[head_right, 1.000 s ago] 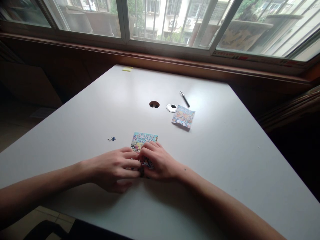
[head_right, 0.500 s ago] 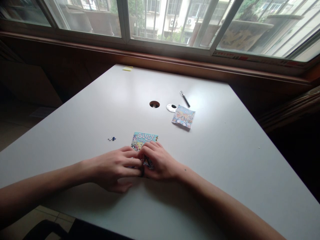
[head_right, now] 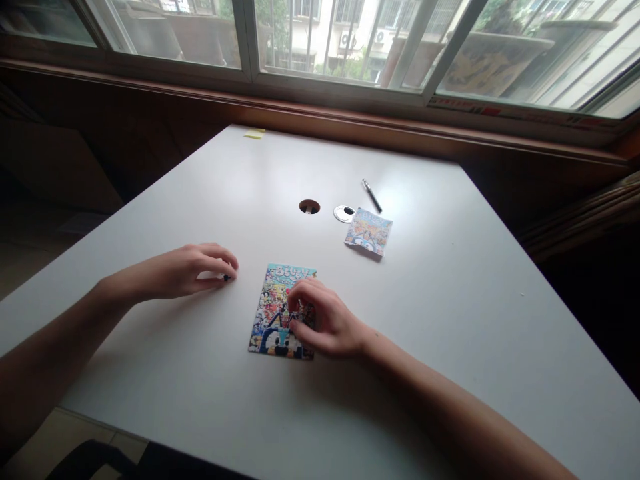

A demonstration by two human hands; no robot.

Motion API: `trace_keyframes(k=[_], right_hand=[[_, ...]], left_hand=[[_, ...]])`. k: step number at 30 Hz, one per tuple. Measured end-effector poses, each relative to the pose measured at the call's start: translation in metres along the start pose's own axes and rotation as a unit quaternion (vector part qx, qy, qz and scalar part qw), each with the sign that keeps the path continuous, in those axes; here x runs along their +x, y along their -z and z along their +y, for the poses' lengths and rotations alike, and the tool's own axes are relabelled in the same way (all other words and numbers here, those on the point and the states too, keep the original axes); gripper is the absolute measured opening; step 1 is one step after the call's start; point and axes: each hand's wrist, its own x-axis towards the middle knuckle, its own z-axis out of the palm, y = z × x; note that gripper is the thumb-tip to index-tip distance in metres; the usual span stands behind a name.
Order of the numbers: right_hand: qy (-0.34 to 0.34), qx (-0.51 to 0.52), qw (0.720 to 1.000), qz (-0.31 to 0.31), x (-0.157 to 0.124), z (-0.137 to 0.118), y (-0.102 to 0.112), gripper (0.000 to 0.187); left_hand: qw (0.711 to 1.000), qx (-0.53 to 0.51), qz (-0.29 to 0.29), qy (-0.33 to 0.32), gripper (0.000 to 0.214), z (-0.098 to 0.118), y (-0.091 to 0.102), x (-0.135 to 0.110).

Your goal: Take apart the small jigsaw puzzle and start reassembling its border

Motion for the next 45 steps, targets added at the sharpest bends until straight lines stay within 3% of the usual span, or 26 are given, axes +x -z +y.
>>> trace_keyframes(k=[6, 10, 15, 24, 30, 33, 37, 40, 45], right_hand=[[0.001, 0.007, 1.0, 0.006, -0.001, 0.0, 0.001, 0.012], [0.002, 0.022, 0.999, 0.023, -0.001, -0.002, 0.001, 0.012], [0.008, 0.037, 0.998, 0.052, -0.002, -0.003, 0.001, 0.012], [-0.004, 0.077, 0.973, 0.215, -0.005, 0.006, -0.004, 0.008], [-0.03, 0.095, 0.967, 0.233, -0.002, 0.007, -0.002, 0.008], [-0.047, 0.093, 0.966, 0.237, 0.0, 0.009, -0.002, 0.008], [-0.059, 0.094, 0.965, 0.237, 0.002, 0.01, -0.003, 0.009], [-0.057, 0.087, 0.967, 0.232, 0.003, 0.01, -0.003, 0.009], [-0.045, 0.081, 0.97, 0.226, 0.005, 0.009, -0.004, 0.009]], left_hand=[[0.999, -0.051, 0.014, -0.007, 0.023, 0.003, 0.002, 0.002], [0.999, -0.008, 0.035, 0.033, 0.019, -0.001, 0.014, -0.006], [0.998, 0.016, 0.012, 0.062, 0.014, -0.006, 0.015, -0.01], [0.999, -0.001, -0.006, 0.053, 0.014, 0.0, 0.004, -0.001], [0.998, -0.055, 0.003, 0.038, 0.009, 0.002, 0.003, -0.001], [0.995, -0.099, 0.021, -0.005, 0.012, 0.016, -0.003, 0.006], [0.983, -0.135, 0.071, -0.106, 0.014, 0.051, -0.028, 0.025], [0.975, -0.076, 0.115, -0.172, 0.011, 0.076, -0.05, 0.04], [0.971, 0.033, 0.109, -0.209, 0.018, 0.092, -0.07, 0.052]])
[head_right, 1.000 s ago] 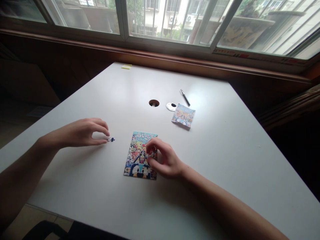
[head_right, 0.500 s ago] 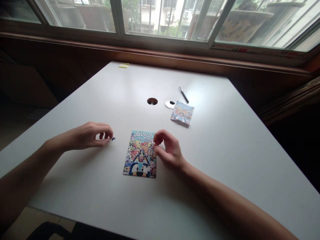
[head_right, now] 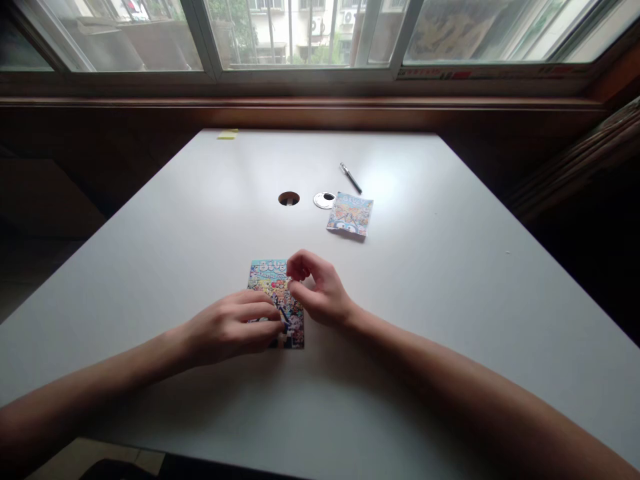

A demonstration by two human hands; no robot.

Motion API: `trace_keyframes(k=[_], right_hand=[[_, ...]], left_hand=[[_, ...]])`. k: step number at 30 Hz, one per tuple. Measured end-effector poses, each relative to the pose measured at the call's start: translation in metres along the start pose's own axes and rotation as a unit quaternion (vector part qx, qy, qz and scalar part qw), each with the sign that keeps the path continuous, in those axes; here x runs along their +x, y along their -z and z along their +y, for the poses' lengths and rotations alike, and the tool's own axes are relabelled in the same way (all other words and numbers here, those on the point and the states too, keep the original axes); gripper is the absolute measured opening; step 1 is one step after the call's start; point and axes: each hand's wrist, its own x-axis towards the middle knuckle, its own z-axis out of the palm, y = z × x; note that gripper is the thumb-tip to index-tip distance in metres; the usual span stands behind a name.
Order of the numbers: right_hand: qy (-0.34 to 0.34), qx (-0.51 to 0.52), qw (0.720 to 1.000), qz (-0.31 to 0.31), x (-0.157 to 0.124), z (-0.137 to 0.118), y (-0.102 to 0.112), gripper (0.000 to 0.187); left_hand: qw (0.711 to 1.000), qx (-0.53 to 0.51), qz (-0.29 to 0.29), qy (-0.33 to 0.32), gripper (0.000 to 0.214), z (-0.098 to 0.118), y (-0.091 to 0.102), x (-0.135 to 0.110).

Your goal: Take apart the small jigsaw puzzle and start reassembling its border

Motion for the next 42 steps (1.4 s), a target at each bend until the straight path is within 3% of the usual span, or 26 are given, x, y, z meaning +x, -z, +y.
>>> trace_keyframes(k=[7, 13, 28, 38, 42], right_hand=[[-0.06, -0.075, 0.994, -0.049, 0.001, 0.006, -0.005, 0.012], [-0.048, -0.134, 0.988, -0.065, 0.002, 0.003, -0.008, 0.012], [-0.034, -0.177, 0.98, -0.079, 0.003, 0.003, -0.008, 0.014], [-0.04, -0.183, 0.979, -0.08, 0.003, 0.001, -0.007, 0.01], [-0.046, -0.176, 0.98, -0.078, 0.003, 0.0, -0.008, 0.01]], left_hand=[[1.0, 0.022, -0.015, -0.005, 0.024, -0.001, -0.006, -0.001], [0.999, 0.044, 0.005, -0.012, 0.016, -0.001, -0.008, -0.003], [0.992, 0.096, -0.078, -0.018, 0.014, 0.006, 0.003, -0.005], [0.994, -0.008, -0.094, 0.054, 0.026, -0.001, 0.008, -0.008], [0.995, -0.011, -0.085, 0.045, 0.027, -0.002, 0.005, -0.01]])
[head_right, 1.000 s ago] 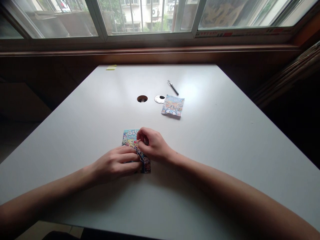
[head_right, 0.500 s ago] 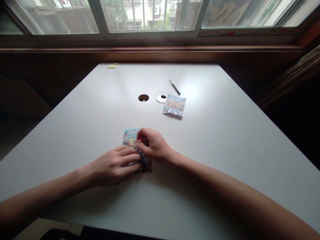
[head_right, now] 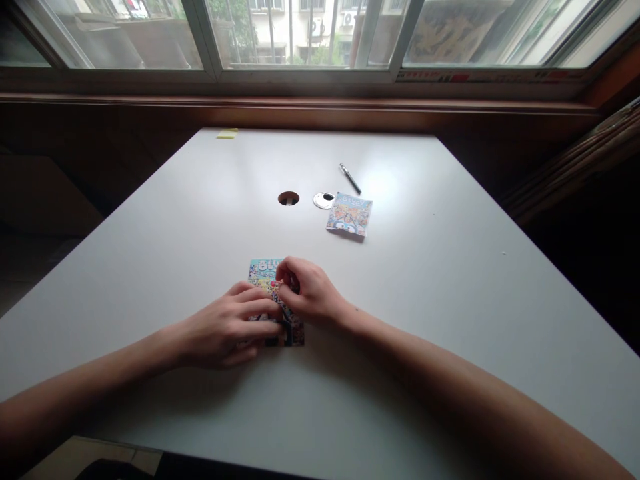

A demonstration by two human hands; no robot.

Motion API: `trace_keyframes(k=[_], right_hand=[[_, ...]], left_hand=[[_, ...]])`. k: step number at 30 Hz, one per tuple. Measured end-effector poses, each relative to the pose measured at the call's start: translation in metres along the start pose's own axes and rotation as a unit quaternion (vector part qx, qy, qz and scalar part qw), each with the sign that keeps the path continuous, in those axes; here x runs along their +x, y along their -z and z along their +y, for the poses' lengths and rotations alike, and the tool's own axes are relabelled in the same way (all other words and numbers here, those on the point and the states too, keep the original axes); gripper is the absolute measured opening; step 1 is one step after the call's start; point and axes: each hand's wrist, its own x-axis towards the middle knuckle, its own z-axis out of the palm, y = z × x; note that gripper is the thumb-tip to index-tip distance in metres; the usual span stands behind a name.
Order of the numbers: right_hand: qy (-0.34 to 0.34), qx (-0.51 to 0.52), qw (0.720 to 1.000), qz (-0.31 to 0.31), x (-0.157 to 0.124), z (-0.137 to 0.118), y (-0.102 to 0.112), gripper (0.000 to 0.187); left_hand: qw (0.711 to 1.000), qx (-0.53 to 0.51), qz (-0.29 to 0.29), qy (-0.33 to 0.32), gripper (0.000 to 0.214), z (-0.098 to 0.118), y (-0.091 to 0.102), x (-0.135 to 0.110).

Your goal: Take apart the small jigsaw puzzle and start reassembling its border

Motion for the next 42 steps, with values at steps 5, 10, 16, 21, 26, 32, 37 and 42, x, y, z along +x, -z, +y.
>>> trace_keyframes(k=[5, 10, 16, 21, 26, 32, 37, 42], right_hand=[[-0.004, 0.004, 0.999, 0.04, -0.001, 0.0, 0.003, 0.007], [0.086, -0.143, 0.985, 0.05, -0.007, -0.004, 0.013, 0.019], [0.116, -0.294, 0.933, -0.173, -0.012, 0.0, 0.01, 0.098], [0.097, -0.333, 0.918, -0.194, -0.015, 0.002, 0.005, 0.099], [0.106, -0.309, 0.929, -0.176, -0.017, 0.0, 0.003, 0.094], [0.014, -0.313, 0.945, 0.094, 0.011, 0.027, 0.046, 0.051], [-0.049, -0.437, 0.891, 0.112, 0.03, 0.069, 0.092, 0.046], [-0.051, -0.465, 0.872, 0.146, 0.033, 0.073, 0.106, 0.023]], left_hand=[[0.999, 0.012, 0.033, -0.002, 0.026, 0.0, -0.003, -0.003], [0.985, 0.034, 0.075, 0.15, 0.066, -0.016, 0.004, -0.009], [0.983, 0.049, -0.035, 0.172, 0.113, -0.034, 0.002, -0.022], [0.981, 0.059, -0.062, 0.175, 0.112, -0.034, -0.001, -0.022], [0.98, 0.065, -0.072, 0.175, 0.108, -0.034, -0.002, -0.022], [0.983, 0.044, -0.048, 0.174, 0.103, -0.04, 0.001, -0.026], [0.987, 0.032, -0.015, 0.16, 0.099, -0.048, -0.001, -0.03], [0.986, 0.025, -0.005, 0.164, 0.101, -0.046, 0.002, -0.032]])
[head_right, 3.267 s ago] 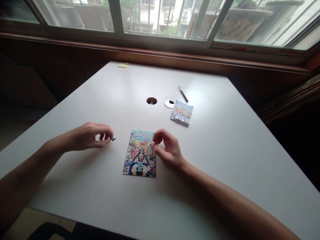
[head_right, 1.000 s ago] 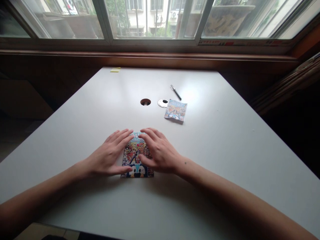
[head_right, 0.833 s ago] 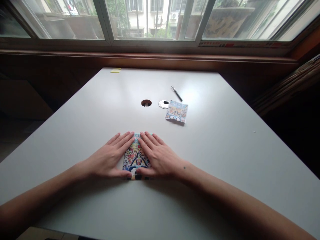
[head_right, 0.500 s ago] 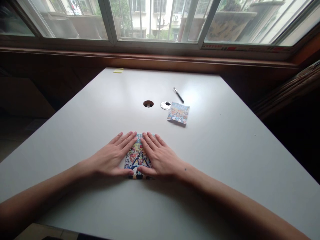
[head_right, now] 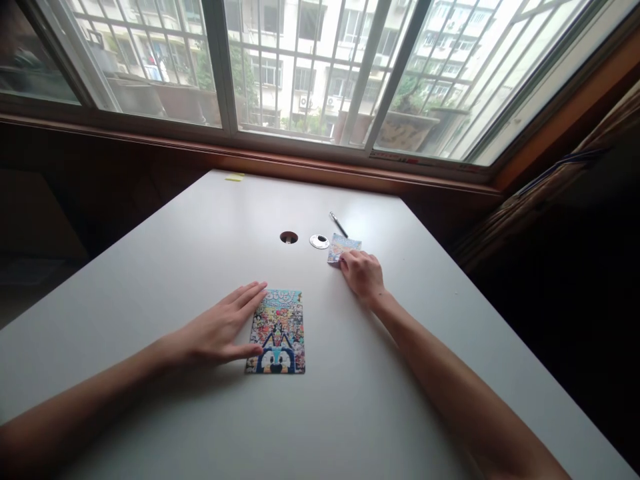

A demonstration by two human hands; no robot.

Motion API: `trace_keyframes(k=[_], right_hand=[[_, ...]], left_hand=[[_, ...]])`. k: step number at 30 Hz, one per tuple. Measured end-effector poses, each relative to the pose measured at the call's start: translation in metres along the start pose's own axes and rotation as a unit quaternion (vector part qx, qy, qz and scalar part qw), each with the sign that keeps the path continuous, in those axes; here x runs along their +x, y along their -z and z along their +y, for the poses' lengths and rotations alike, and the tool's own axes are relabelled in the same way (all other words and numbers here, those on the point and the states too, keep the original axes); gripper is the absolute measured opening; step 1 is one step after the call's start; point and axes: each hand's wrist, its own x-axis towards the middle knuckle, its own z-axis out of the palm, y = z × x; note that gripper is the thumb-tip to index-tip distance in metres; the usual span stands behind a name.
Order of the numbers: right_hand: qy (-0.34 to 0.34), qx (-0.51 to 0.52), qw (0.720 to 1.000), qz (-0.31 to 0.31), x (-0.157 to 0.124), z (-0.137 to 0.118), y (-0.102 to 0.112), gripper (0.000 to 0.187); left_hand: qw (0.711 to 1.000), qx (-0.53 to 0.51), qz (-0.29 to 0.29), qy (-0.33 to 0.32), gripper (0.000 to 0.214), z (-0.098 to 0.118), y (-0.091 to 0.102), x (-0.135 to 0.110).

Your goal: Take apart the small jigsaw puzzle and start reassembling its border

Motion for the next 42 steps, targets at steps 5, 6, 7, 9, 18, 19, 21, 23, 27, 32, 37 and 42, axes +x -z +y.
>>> trace_keyframes(k=[5, 6, 7, 9, 18, 19, 21, 23, 27, 32, 37, 42], right_hand=[[0.027, 0.013, 0.999, 0.043, -0.017, -0.037, 0.038, 0.023], [0.054, 0.028, 0.997, 0.043, -0.028, -0.052, 0.045, 0.018], [0.101, 0.067, 0.992, 0.042, -0.041, -0.068, 0.051, 0.015], [0.197, 0.118, 0.973, 0.001, -0.069, -0.102, 0.058, 0.014], [0.205, 0.175, 0.956, -0.117, -0.103, -0.139, 0.057, 0.021], [0.202, 0.17, 0.958, -0.116, -0.101, -0.136, 0.055, 0.023], [0.199, 0.159, 0.96, -0.117, -0.098, -0.13, 0.05, 0.025], [0.196, 0.158, 0.96, -0.124, -0.098, -0.124, 0.047, 0.026], [0.179, 0.16, 0.964, -0.117, -0.1, -0.108, 0.055, 0.028], [0.145, 0.195, 0.97, -0.006, -0.11, -0.079, 0.07, 0.012], [0.198, 0.227, 0.952, 0.047, -0.125, -0.074, 0.065, 0.03], [0.18, 0.232, 0.954, 0.06, -0.126, -0.07, 0.057, 0.029]], left_hand=[[1.0, 0.004, -0.012, 0.021, 0.115, 0.001, 0.004, -0.005], [1.0, 0.005, -0.015, 0.023, 0.117, 0.001, 0.004, -0.005], [1.0, 0.006, -0.016, 0.023, 0.117, 0.0, 0.003, -0.006], [1.0, 0.004, -0.011, 0.02, 0.116, -0.001, 0.002, -0.007], [0.999, -0.045, -0.015, 0.005, 0.116, -0.003, 0.012, -0.012], [0.999, -0.046, -0.017, 0.002, 0.114, -0.003, 0.013, -0.012], [0.999, -0.043, -0.025, 0.002, 0.108, 0.0, 0.014, -0.011], [0.999, -0.03, -0.034, 0.004, 0.099, 0.004, 0.014, -0.009], [0.999, 0.011, -0.046, -0.001, 0.08, 0.013, 0.01, 0.001], [0.997, 0.026, -0.067, -0.015, 0.08, 0.03, -0.001, 0.045], [0.996, 0.015, -0.067, -0.054, 0.081, 0.056, -0.022, 0.127], [0.994, 0.008, -0.081, -0.075, 0.077, 0.073, -0.038, 0.185]])
